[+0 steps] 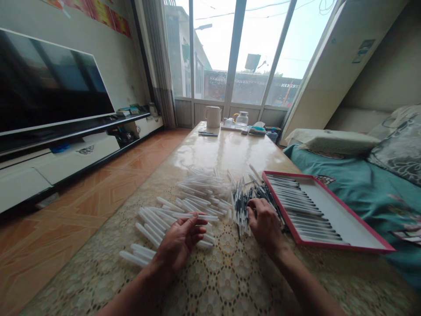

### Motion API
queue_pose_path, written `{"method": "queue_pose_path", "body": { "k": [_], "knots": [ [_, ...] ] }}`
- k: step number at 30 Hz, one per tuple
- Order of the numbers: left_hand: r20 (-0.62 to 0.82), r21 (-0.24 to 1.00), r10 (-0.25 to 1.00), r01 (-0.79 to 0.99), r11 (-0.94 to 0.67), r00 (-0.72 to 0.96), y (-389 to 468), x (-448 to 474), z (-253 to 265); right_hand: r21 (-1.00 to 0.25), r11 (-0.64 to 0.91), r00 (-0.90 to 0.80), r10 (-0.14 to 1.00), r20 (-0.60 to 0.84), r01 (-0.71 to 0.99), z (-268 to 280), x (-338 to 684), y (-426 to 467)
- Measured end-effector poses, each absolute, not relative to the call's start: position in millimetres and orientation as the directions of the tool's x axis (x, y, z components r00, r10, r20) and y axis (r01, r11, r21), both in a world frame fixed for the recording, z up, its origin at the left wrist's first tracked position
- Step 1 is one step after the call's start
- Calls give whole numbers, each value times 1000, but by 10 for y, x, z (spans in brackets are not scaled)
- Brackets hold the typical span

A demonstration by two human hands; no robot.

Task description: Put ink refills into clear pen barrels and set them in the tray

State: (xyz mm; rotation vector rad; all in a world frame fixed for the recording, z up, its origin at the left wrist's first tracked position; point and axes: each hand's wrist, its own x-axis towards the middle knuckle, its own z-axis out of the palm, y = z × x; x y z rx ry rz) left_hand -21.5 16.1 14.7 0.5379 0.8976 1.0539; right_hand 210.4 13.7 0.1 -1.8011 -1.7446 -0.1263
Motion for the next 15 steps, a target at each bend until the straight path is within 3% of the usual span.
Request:
{"method": "queue_pose_path", "body": {
  "k": [3,5,15],
  "knots": [
    [-353,757,922,-530,381,157,173,-220,145,-95,-166,191,879,436,982,-5,2330,167],
    [-346,756,925,-538,373,155,173,-217,151,-16,-225,211,889,407,974,4,2399,166],
    [-345,738,922,-556,383,176,150,-192,176,-22,-293,292,939,183,956,36,2505,170]
  ]
}}
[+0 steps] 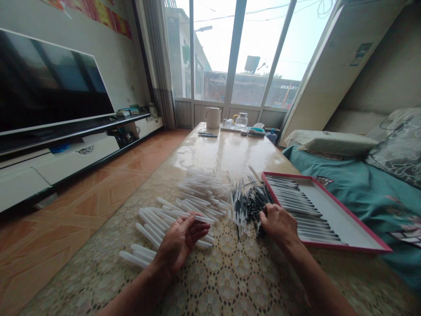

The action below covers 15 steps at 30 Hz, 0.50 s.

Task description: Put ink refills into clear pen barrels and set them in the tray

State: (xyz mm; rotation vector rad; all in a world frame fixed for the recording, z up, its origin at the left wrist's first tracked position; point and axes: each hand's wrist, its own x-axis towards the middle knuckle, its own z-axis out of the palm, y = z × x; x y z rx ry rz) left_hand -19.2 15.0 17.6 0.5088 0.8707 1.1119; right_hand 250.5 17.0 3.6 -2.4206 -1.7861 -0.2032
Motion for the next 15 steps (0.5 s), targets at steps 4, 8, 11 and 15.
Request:
{"method": "queue_pose_path", "body": {
  "k": [4,8,11,15],
  "knots": [
    [-348,744,919,-542,390,182,144,-191,201,-53,-335,339,926,165,941,41,2480,175],
    [-347,746,920,-541,389,183,144,-194,192,-73,-326,334,927,169,943,31,2484,184],
    [-348,742,918,-542,394,192,154,-195,166,-120,-320,336,931,146,940,12,2518,192],
    [-337,736,919,-552,392,204,167,-196,153,-211,-335,368,919,142,918,15,2523,194]
  ]
}}
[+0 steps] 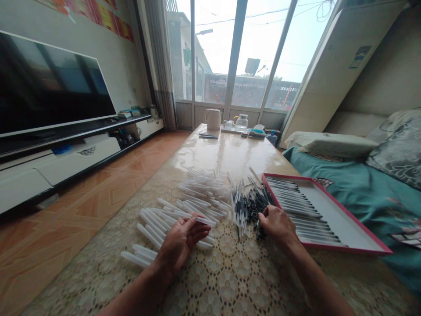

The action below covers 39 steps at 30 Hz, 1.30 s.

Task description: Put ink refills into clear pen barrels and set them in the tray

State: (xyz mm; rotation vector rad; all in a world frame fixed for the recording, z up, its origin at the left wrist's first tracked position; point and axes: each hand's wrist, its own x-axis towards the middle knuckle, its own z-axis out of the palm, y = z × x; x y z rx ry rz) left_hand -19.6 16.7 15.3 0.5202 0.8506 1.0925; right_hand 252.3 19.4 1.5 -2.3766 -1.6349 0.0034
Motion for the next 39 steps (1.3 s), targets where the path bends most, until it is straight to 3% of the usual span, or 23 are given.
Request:
{"method": "queue_pose_path", "body": {
  "k": [2,6,10,13,32,36,39],
  "knots": [
    [-334,734,921,-558,387,199,167,-197,162,-243,-262,321,915,247,934,55,2476,183],
    [-317,740,937,-580,342,149,166,-203,189,-295,105,40,894,446,950,184,2260,124],
    [-322,727,944,-620,295,71,196,-218,195,-450,356,-183,906,383,819,241,2004,36],
    [-336,719,942,-639,272,23,225,-231,181,-472,441,-268,881,389,763,220,1896,-9],
    [-298,756,952,-591,280,70,176,-185,182,-563,486,-243,858,452,669,179,1782,-73],
    [-279,772,939,-533,345,202,141,-160,153,-663,430,-199,896,397,613,183,1719,-116],
    [-263,767,897,-486,418,356,118,-150,106,-778,428,-218,904,369,460,211,1689,-145]
  ]
}}
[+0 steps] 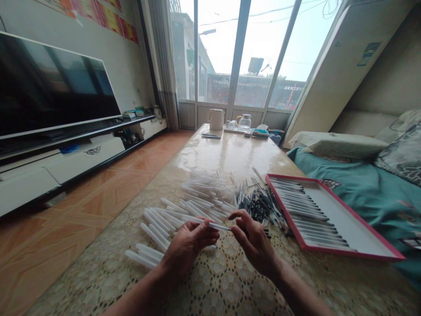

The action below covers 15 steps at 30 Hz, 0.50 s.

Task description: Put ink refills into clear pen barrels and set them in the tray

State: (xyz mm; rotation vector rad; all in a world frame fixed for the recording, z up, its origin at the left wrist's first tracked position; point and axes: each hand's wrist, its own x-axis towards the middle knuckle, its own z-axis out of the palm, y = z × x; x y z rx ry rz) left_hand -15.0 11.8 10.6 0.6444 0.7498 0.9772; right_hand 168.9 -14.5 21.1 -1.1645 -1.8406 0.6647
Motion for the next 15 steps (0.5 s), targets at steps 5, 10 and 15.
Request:
{"method": "queue_pose_path", "body": {
  "k": [5,10,15],
  "knots": [
    [-338,621,891,-640,452,302,142,-191,92,-909,331,40,935,352,255,231,1836,-44],
    [-343,544,918,-755,367,199,192,-237,138,-716,94,353,821,449,691,95,2236,165],
    [-344,569,914,-726,387,217,173,-223,132,-411,26,150,909,390,911,-50,2439,224]
  ]
}}
